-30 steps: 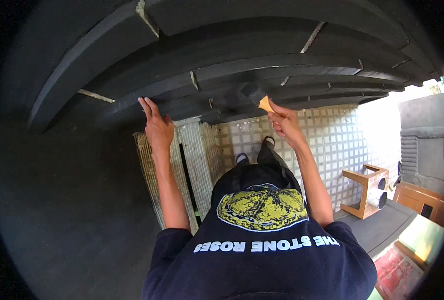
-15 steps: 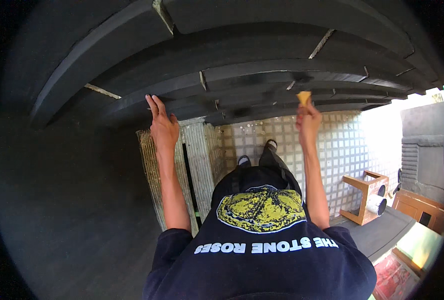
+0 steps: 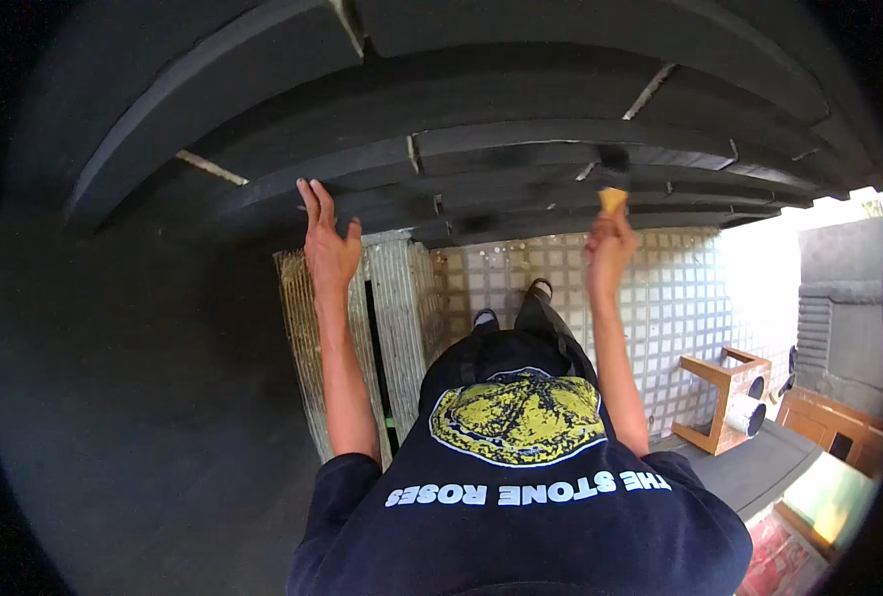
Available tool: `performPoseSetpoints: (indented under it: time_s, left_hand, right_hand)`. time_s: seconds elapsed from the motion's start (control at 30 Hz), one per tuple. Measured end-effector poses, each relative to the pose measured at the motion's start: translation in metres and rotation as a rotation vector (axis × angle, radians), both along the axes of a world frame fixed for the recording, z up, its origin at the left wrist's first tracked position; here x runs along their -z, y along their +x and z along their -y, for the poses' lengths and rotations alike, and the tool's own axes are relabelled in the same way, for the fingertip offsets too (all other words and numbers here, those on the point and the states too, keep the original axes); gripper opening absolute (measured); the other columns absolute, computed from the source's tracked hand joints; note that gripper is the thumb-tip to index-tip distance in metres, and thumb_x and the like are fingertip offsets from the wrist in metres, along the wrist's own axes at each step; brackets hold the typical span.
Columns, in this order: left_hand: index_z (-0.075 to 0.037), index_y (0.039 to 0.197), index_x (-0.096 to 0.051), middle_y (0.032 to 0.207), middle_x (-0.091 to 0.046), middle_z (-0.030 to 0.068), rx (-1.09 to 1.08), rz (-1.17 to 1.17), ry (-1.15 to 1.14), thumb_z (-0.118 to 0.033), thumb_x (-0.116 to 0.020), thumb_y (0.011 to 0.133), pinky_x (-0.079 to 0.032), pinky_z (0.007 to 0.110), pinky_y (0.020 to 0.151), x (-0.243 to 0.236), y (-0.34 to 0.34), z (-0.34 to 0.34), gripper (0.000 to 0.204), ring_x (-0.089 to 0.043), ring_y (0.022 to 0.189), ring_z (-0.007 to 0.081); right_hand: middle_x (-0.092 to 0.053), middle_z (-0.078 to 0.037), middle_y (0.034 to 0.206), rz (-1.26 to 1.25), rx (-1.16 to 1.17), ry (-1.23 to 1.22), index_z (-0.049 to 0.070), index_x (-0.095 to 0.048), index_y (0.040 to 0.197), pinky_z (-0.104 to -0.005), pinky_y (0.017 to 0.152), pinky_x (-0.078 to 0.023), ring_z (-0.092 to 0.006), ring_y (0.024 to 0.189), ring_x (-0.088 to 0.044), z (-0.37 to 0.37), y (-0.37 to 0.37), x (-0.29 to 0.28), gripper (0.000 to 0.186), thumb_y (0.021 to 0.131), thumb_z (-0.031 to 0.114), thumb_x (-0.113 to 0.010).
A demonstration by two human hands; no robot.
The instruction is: Painting a slatted wooden structure with a brush and dark paint.
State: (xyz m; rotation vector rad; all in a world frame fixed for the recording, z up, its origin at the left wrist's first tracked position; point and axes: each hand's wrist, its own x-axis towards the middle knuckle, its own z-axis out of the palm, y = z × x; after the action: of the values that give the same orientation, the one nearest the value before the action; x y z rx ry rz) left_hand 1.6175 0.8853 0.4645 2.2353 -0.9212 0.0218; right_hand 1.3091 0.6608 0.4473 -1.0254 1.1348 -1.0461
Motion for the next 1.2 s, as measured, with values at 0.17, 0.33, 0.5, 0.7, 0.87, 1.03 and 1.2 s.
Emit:
performPoseSetpoints:
  time_s: [0.17, 0.33, 0.5, 0.7, 0.87, 1.03, 1.2]
  left_hand:
    - [-0.007, 0.155, -0.026, 0.164, -0.016, 0.0177, -0.032, 0.098, 0.082, -0.009, -0.067, 0.079, -0.056, 0.045, 0.086, 0.002, -0.002, 0.005, 0.087, -0.059, 0.116, 0.0457]
    - [-0.007, 0.155, -0.026, 0.164, -0.017, 0.0161, -0.088, 0.089, 0.11, -0.009, -0.065, 0.08, -0.057, 0.048, 0.08, -0.004, -0.005, 0.006, 0.084, -0.062, 0.109, 0.0454]
    - [-0.01, 0.156, -0.025, 0.165, -0.017, 0.0131, -0.071, 0.109, 0.188, -0.008, -0.064, 0.082, -0.057, 0.047, 0.078, -0.008, -0.004, -0.006, 0.084, -0.065, 0.103, 0.044]
    - [-0.012, 0.157, -0.024, 0.166, -0.016, 0.01, -0.021, 0.085, 0.14, -0.013, -0.066, 0.081, -0.057, 0.047, 0.075, -0.003, 0.005, -0.013, 0.086, -0.067, 0.097, 0.0436]
    - [-0.012, 0.157, -0.022, 0.166, -0.014, 0.0087, -0.164, 0.093, 0.349, -0.016, -0.068, 0.079, -0.057, 0.048, 0.075, -0.017, -0.013, 0.007, 0.091, -0.067, 0.096, 0.0437]
    - [-0.011, 0.156, -0.022, 0.166, -0.015, 0.0087, -0.147, 0.125, 0.316, -0.013, -0.067, 0.078, -0.057, 0.048, 0.073, -0.012, -0.007, 0.003, 0.09, -0.068, 0.095, 0.0427]
    - [-0.011, 0.156, -0.024, 0.165, -0.019, 0.0093, -0.129, 0.116, 0.268, -0.011, -0.066, 0.078, -0.057, 0.047, 0.072, -0.013, -0.007, -0.001, 0.088, -0.068, 0.096, 0.0417]
  right_hand:
    - [-0.046, 0.005, 0.058, -0.215, -0.326, -0.202, 0.001, -0.065, 0.088, -0.025, 0.043, -0.03, -0.0045, 0.048, -0.042, -0.075, 0.082, 0.026, 0.019, 0.098, 0.014, -0.057]
    - [-0.049, 0.004, 0.059, -0.269, -0.773, -0.394, 0.006, -0.072, 0.108, -0.0239, 0.049, -0.035, -0.0051, 0.054, -0.045, -0.108, 0.111, 0.018, 0.019, 0.095, 0.014, -0.06]
    - [-0.071, 0.002, 0.089, -0.303, -0.651, -0.111, 0.016, -0.055, 0.143, -0.028, 0.067, -0.048, -0.0088, 0.077, -0.058, -0.047, 0.084, 0.001, 0.048, 0.096, 0.01, -0.064]
    - [-0.066, 0.001, 0.095, -0.361, -0.262, -0.27, 0.003, -0.055, 0.141, -0.0204, 0.067, -0.042, -0.0053, 0.075, -0.05, -0.05, 0.03, -0.007, 0.05, 0.092, 0.003, -0.065]
    - [-0.072, -0.013, 0.116, -0.565, -0.697, -0.374, 0.004, -0.063, 0.132, -0.027, 0.088, -0.048, -0.0125, 0.103, -0.064, -0.084, 0.067, -0.041, 0.044, 0.088, 0.002, -0.068]
    - [-0.073, -0.014, 0.113, -0.344, -0.521, -0.414, 0.009, -0.066, 0.13, -0.026, 0.084, -0.049, -0.0136, 0.094, -0.067, -0.03, 0.074, -0.014, 0.043, 0.088, 0.007, -0.07]
    - [-0.071, -0.015, 0.12, -0.41, -0.334, -0.364, 0.003, -0.064, 0.131, -0.0251, 0.088, -0.048, -0.0131, 0.103, -0.065, -0.012, 0.022, -0.006, 0.042, 0.09, 0.007, -0.069]
